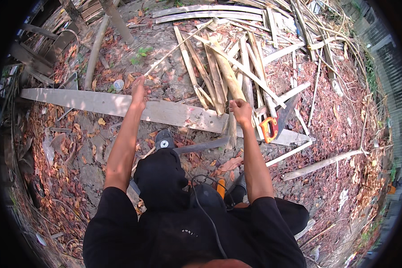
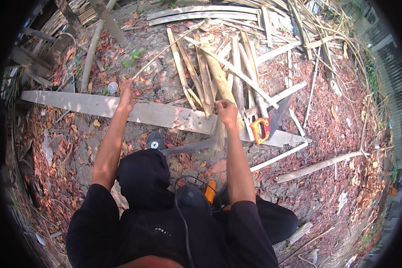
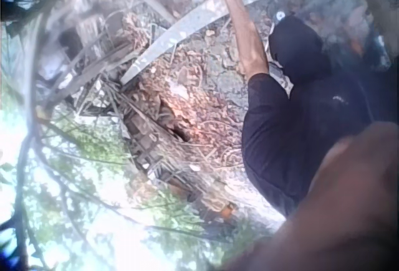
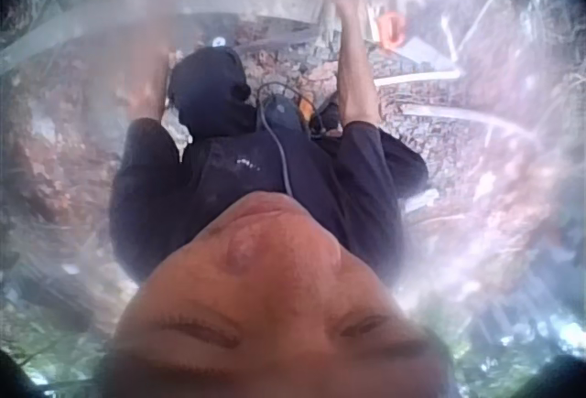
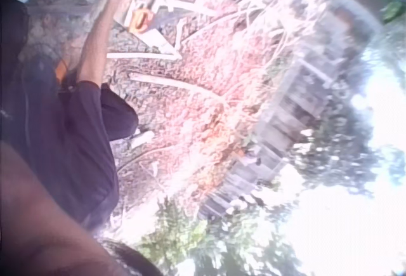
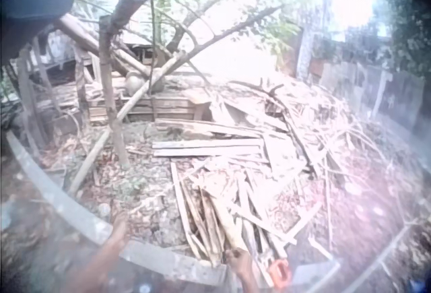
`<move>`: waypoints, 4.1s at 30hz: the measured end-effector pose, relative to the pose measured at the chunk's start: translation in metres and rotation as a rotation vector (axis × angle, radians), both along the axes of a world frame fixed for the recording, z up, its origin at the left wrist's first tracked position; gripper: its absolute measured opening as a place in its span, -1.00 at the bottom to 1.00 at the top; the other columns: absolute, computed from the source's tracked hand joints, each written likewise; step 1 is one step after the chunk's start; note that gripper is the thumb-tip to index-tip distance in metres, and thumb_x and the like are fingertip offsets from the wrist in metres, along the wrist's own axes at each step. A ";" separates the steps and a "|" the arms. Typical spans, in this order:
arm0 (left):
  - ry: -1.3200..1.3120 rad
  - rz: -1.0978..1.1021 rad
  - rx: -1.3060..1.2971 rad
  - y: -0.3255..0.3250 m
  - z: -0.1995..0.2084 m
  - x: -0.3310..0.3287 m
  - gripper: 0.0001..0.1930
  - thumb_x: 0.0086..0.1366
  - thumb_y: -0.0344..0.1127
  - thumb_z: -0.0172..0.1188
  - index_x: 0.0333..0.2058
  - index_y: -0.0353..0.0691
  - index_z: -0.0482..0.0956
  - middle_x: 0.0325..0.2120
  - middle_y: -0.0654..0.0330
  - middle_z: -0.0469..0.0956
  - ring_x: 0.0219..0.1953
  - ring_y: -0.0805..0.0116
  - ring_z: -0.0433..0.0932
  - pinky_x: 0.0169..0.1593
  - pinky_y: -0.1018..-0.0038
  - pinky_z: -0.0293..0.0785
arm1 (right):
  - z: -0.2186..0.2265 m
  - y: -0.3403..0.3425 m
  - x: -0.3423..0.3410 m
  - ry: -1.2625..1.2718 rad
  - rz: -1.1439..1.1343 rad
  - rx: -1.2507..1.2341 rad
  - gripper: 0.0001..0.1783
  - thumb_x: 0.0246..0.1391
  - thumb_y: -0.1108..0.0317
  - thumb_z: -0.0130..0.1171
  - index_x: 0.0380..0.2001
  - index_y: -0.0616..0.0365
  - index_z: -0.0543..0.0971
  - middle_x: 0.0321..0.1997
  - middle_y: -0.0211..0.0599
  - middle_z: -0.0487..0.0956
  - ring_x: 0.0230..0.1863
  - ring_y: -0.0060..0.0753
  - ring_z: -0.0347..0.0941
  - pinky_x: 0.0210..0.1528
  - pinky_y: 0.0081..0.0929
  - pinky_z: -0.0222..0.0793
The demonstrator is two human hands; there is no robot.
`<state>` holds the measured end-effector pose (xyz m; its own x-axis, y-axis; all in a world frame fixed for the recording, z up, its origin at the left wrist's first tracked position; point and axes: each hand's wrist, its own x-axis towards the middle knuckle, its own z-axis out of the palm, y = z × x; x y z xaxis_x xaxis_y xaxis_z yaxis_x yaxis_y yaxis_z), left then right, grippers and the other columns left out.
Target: The person splits bamboo strips into thinner pieces using a machete and a wooden mallet. They position the bamboo on a wooden plank and strike it repeatedly to separate the layers. Later, they use a lighter to singe the edges of the bamboo strips.
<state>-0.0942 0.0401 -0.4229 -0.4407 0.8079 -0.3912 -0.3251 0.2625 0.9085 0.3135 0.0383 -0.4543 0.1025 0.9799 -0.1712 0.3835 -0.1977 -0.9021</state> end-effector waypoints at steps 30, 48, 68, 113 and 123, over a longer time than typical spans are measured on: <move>1.477 -0.919 0.944 -0.035 0.110 0.130 -0.20 0.00 -0.38 0.38 0.26 0.06 0.30 0.19 0.08 0.34 0.23 0.04 0.34 0.23 0.16 0.30 | 0.184 -0.158 -0.086 1.284 0.512 -0.557 -0.42 0.11 -0.04 -0.05 -0.04 0.27 0.42 -0.66 -0.24 0.37 -0.72 -0.41 0.23 -0.57 -0.47 0.17; -0.034 -0.814 0.261 -0.067 0.145 0.106 -0.25 0.17 -0.43 0.36 0.29 0.00 0.18 -0.21 0.22 0.49 -0.16 0.39 0.57 -0.13 0.46 0.57 | 0.157 -0.179 -0.103 0.921 0.447 -0.350 -0.66 0.11 0.37 0.20 -0.06 0.28 0.48 -0.38 -0.31 0.55 -0.50 -0.54 0.42 -0.41 -0.54 0.40; 1.129 -0.295 1.066 -0.030 0.264 0.106 -0.83 0.25 -0.43 0.26 -0.20 -0.31 0.68 -0.39 0.11 0.70 -0.36 0.46 0.67 -0.28 0.56 0.59 | 0.280 -0.053 -0.145 -0.145 0.115 0.921 -0.57 0.02 0.34 0.30 -0.03 0.21 0.50 -0.53 -0.17 0.54 -0.41 -0.06 0.54 -0.30 -0.23 0.44; 1.124 -0.034 0.928 -0.027 0.250 0.085 -0.73 0.35 -0.25 0.15 -0.09 -0.29 0.61 -0.50 0.13 0.61 -0.47 0.45 0.51 -0.35 0.47 0.42 | -0.102 -0.206 -0.142 0.930 -0.250 -0.472 -0.82 0.31 0.29 0.04 -0.29 0.18 0.38 -0.27 -0.24 0.62 -0.37 -0.42 0.56 -0.41 -0.57 0.46; 1.178 0.019 0.742 -0.048 0.254 0.096 -0.74 0.33 -0.23 0.17 -0.12 -0.25 0.62 -0.50 0.05 0.62 -0.48 0.35 0.54 -0.35 0.42 0.43 | 0.064 -0.113 -0.157 0.678 -0.290 0.568 -0.68 0.37 0.20 -0.08 -0.42 0.19 0.37 -0.58 -0.44 0.41 -0.61 -0.61 0.33 -0.52 -0.59 0.37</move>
